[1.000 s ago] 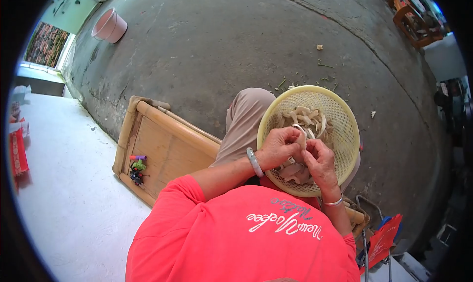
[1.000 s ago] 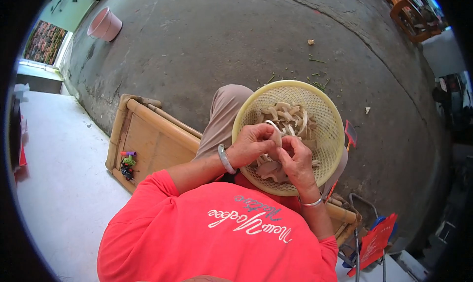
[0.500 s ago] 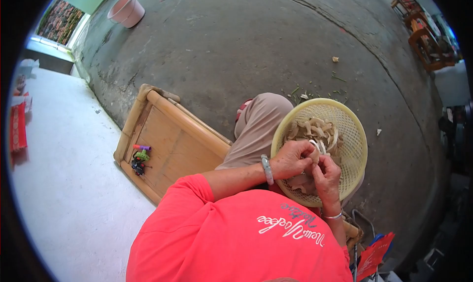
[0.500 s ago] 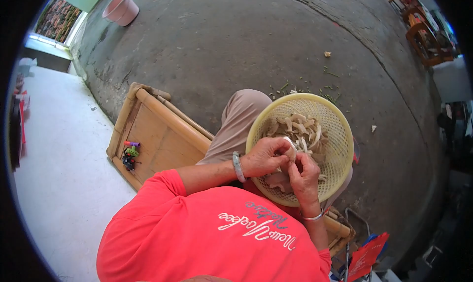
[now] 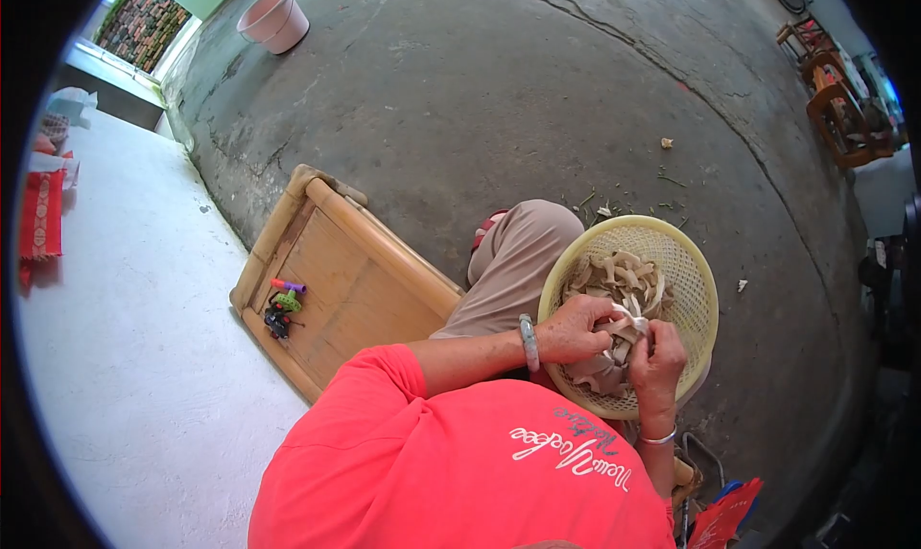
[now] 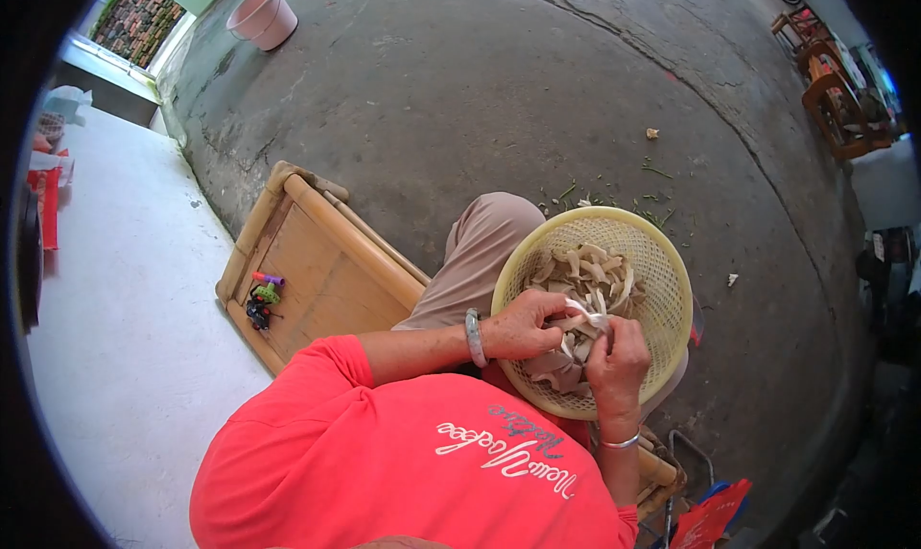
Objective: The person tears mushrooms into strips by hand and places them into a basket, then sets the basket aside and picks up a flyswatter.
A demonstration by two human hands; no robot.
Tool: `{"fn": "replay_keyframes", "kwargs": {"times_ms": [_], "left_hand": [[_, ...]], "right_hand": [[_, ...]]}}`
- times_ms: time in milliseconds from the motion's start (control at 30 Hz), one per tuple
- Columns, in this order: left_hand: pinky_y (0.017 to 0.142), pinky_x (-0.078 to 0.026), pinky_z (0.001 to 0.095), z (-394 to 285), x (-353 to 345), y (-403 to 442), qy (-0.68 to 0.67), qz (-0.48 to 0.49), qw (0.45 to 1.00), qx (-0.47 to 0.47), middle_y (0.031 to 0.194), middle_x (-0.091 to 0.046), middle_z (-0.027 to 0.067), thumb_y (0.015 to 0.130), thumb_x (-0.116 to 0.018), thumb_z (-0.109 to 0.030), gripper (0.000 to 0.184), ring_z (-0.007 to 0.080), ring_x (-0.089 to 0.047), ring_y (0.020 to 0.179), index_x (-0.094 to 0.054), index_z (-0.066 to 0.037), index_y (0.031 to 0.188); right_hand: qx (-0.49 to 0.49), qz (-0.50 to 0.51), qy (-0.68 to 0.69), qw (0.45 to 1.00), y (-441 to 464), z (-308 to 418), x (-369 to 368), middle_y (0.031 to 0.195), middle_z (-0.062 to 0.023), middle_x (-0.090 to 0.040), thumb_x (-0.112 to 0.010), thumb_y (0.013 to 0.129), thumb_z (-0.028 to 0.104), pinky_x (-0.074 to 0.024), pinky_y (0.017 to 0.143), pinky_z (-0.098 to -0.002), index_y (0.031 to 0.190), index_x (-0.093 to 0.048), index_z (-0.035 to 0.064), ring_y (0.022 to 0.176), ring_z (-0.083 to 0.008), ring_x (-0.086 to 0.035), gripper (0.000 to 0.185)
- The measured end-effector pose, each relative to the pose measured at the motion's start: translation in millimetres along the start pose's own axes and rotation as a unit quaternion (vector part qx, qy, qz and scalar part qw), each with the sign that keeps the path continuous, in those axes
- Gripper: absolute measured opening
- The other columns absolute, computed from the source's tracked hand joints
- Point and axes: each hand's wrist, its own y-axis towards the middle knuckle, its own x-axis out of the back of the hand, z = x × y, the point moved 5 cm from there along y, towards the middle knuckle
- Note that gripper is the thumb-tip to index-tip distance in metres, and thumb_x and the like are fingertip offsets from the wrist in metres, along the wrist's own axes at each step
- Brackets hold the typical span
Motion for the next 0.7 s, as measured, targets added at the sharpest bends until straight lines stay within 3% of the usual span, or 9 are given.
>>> {"fn": "replay_keyframes", "kwargs": {"times_ms": [133,233,367,633,667,700], "left_hand": [[0.057,-0.045,0.0265,1.8,1.1,0.5,0.026,0.033,0.999,-0.023,0.068,-0.059,0.0054,0.072,-0.050,-0.001,0.028,0.0074,-0.051,0.063,-0.061,0.003,0.098],[0.058,-0.045,0.0246,6.5,1.1,-0.1,0.026,0.045,0.999,0.014,0.070,-0.057,0.0033,0.073,-0.051,-0.001,0.028,0.0065,-0.050,0.065,-0.060,0.003,0.099],[0.063,-0.045,0.0238,16.8,0.6,0.5,-0.031,0.009,0.998,0.053,0.083,-0.057,0.0034,0.078,-0.050,0.000,0.027,0.0074,-0.051,0.072,-0.058,0.004,0.103],[0.077,-0.048,0.0244,18.4,4.4,0.7,-0.011,-0.077,0.997,0.024,0.104,-0.056,0.0086,0.082,-0.049,0.001,0.046,0.0117,-0.056,0.092,-0.045,0.003,0.127],[0.079,-0.048,0.0247,17.4,7.1,0.9,0.049,-0.086,0.995,-0.003,0.109,-0.054,0.0101,0.082,-0.049,0.002,0.048,0.0129,-0.056,0.096,-0.043,0.003,0.129],[0.081,-0.048,0.0251,12.9,10.2,1.2,0.109,-0.094,0.989,-0.029,0.115,-0.052,0.0116,0.081,-0.048,0.004,0.051,0.0141,-0.056,0.100,-0.041,0.003,0.132]], "right_hand": [[-0.011,-0.038,-0.076,0.996,2.6,-21.9,25.9,0.078,-0.0164,-0.053,-0.055,0.075,-0.003,-0.0431,0.063,-0.0430,0.087,-0.054,0.0005,0.070,-0.0361,-0.054,0.012],[-0.052,-0.069,-0.087,0.992,0.0,-35.2,41.6,0.081,-0.0164,-0.058,-0.057,0.078,-0.001,-0.0448,0.067,-0.0419,0.092,-0.056,0.0002,0.075,-0.0368,-0.056,0.014],[-0.054,-0.079,-0.110,0.989,-3.6,-40.2,49.6,0.081,-0.0159,-0.059,-0.059,0.079,0.001,-0.0460,0.067,-0.0408,0.097,-0.058,0.0000,0.074,-0.0354,-0.058,0.018],[-0.095,0.054,0.045,0.993,-10.4,-17.9,24.8,0.081,-0.0150,-0.059,-0.066,0.077,0.005,-0.0469,0.070,-0.0392,0.107,-0.058,-0.0015,0.075,-0.0312,-0.059,0.031],[-0.099,0.054,0.045,0.993,-13.0,-14.1,22.5,0.081,-0.0150,-0.059,-0.066,0.077,0.005,-0.0469,0.070,-0.0392,0.107,-0.058,-0.0015,0.075,-0.0312,-0.059,0.031],[-0.043,0.095,0.050,0.993,-14.9,-3.6,15.8,0.084,-0.0150,-0.059,-0.067,0.076,0.007,-0.0472,0.071,-0.0394,0.108,-0.057,-0.0007,0.077,-0.0316,-0.059,0.034]]}}
